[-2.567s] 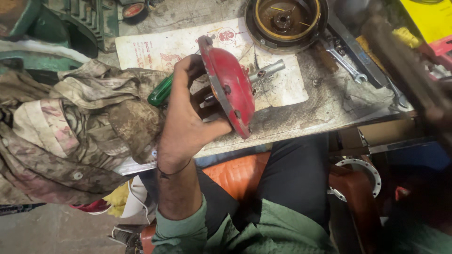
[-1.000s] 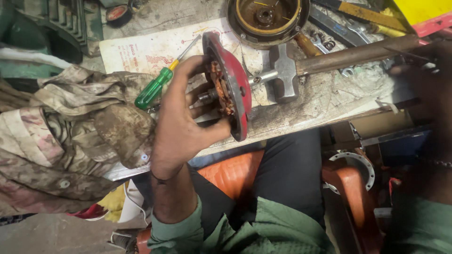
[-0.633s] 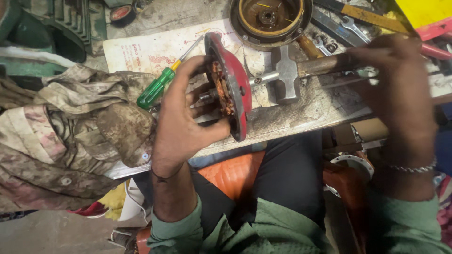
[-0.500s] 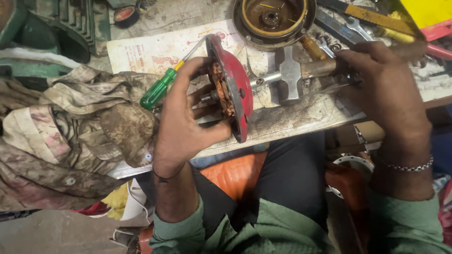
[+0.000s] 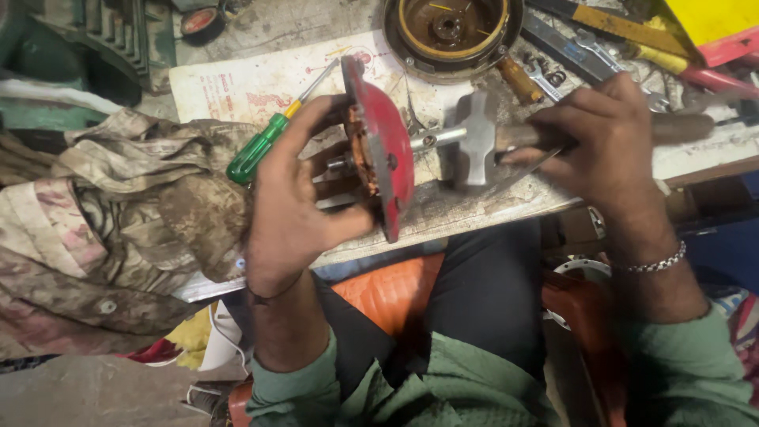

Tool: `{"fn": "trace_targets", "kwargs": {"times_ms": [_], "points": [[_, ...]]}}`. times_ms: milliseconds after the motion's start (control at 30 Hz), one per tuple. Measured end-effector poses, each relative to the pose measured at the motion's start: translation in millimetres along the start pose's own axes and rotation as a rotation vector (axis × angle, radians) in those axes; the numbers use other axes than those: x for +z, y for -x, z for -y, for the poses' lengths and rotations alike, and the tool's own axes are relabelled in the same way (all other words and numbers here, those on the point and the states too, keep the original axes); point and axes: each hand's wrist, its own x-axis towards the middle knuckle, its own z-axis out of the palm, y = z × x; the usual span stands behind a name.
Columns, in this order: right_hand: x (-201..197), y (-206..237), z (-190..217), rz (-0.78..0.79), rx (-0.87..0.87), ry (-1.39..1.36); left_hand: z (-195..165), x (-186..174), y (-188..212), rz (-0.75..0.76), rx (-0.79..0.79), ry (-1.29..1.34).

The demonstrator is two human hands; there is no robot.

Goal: The person holds a red pump end cover on a cluttered workbench and uses a hammer and a chisel-like punch to tap around its edge, working the cover loose from the motor housing. They reposition the cover, flip it over, and continue hammering and prying at it.

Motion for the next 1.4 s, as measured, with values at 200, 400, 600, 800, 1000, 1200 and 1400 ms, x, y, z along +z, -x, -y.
{"fn": "trace_targets", "kwargs": {"times_ms": [200, 400, 600, 800, 1000, 1200, 1400], "points": [[3, -6, -17, 0.125, -0.08, -0.103, -3, -1, 2, 0.017, -0.048, 0.086], [0, -19, -22, 0.134, -0.136, -0.181, -11, 13, 3, -0.01, -0.124, -0.009], [-2, -15, -18, 0.074, -0.135, -0.089, -12, 22, -6, 0.001, -0.076, -0.148], [-15, -17, -1, -0.041, -0.072, 0.044, -9, 34, -11, 0.022, -0.013, -0.243], [-33, -10, 21, 0.078, 0.447, -0.191, -3, 31, -13, -0.011, -0.001, -0.343], [-31, -4, 40, 0.167, 0.434, -0.496, 4, 27, -12, -0.048, 0.155, -0.667], [-38, 12, 73, -0.033, 0.255, -0.306, -2, 32, -10, -0.064, 0.161, -0.555]]}}
